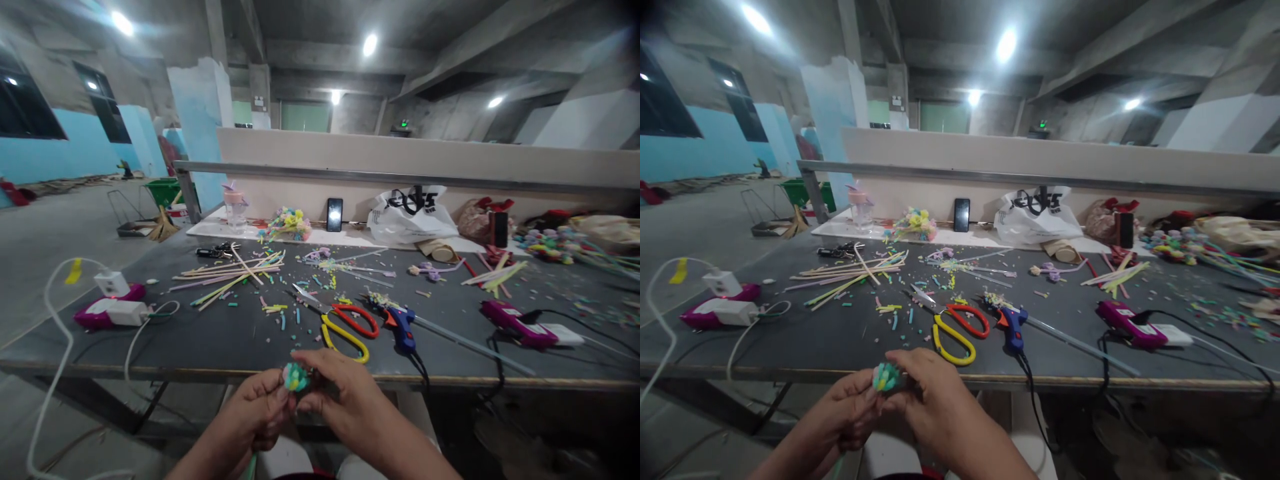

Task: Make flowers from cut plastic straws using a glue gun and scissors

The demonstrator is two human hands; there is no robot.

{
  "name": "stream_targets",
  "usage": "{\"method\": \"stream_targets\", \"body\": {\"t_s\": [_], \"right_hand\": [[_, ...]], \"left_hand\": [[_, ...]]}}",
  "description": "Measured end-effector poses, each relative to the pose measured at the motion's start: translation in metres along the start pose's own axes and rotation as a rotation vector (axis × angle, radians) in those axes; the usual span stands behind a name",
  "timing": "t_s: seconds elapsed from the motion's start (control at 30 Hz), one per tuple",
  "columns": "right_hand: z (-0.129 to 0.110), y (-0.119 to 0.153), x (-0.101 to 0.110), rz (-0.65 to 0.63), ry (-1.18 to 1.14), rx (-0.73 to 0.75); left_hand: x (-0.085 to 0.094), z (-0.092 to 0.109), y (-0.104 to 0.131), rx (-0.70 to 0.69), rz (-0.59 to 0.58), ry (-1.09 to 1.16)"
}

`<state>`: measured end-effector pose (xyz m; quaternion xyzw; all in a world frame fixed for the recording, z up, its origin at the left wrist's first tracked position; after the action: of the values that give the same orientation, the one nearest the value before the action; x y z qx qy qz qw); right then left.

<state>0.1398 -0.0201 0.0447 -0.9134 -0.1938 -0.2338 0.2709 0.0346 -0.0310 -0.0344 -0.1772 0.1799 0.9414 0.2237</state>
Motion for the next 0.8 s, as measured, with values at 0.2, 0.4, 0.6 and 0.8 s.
{"method": "stream_targets", "body": {"t_s": [0.2,0.4,0.6,0.8], "right_hand": [[0.002,0.000,0.007,-0.031,-0.087,-0.145],[-0.007,-0.002,0.002,-0.082,-0.052,-0.078],[-0.011,-0.003,-0.001,-0.091,-0.048,-0.045],[-0.004,-0.001,-0.002,-0.104,-0.103,-0.105]], "left_hand": [[0.001,-0.005,0.003,0.010,-0.046,0.017],[-0.003,-0.002,0.007,-0.022,-0.111,0.003],[-0.001,0.001,0.007,-0.050,-0.076,-0.052],[0.005,0.001,0.005,-0.071,0.015,-0.182]]}}
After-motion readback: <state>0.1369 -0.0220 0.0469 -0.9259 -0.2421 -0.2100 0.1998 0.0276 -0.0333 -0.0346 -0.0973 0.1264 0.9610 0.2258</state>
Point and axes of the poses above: each hand's wrist, its own y-axis away from the middle knuckle, its own x-axis out of the back of the hand, z = x × y, the point moved 7 cm from there along -y, towards the middle knuckle, and after that the axes turned 4 degrees about -y, right-handed, at the moved point
